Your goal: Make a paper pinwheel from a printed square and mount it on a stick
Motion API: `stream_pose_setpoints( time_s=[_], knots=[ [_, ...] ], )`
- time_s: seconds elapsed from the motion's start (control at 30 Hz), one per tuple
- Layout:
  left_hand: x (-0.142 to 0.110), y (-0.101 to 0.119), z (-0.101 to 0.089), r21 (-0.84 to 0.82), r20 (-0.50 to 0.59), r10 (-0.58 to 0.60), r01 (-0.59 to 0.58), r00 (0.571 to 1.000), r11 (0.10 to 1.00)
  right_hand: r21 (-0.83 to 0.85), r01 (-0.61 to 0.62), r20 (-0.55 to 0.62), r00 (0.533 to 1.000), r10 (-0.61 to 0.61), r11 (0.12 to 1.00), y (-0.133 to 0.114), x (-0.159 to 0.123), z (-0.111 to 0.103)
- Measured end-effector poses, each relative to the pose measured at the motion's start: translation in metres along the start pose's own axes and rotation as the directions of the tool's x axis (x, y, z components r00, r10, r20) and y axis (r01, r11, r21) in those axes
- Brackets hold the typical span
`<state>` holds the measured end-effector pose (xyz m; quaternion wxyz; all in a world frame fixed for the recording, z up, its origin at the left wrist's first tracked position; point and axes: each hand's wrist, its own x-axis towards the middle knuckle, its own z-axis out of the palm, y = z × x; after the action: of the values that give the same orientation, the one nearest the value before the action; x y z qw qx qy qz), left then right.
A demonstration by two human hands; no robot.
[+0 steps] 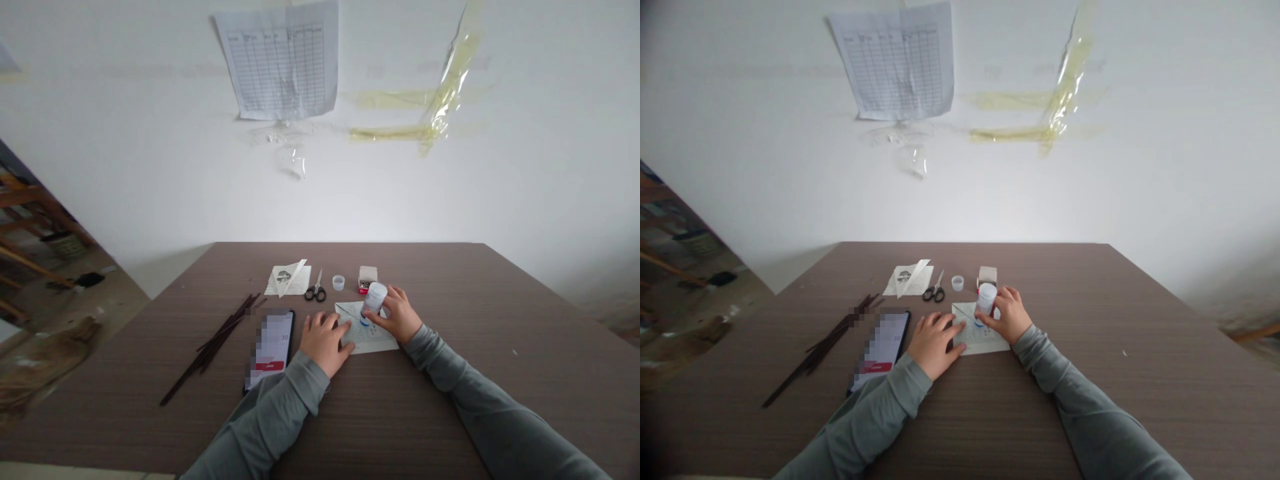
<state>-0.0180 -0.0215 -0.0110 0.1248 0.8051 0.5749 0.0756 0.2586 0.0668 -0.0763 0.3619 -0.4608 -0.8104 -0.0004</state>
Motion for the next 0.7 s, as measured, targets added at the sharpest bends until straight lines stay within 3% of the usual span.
stream_pose_setpoints(
  time_s=[0.47,0.7],
  knots=[
    [-0.001,0.0054,-0.004,0.032,0.009,-0.025,0.025,1.0,0.999,0.036,-0.085,-0.005,0.996,0.086,0.996,0.0009,0.0018,0.0004],
    [-0.0016,0.0028,-0.0014,0.035,-0.014,-0.011,0.011,1.0,0.999,0.095,-0.062,-0.113,0.991,0.073,0.994,0.0051,0.0026,0.0018]
  ],
)
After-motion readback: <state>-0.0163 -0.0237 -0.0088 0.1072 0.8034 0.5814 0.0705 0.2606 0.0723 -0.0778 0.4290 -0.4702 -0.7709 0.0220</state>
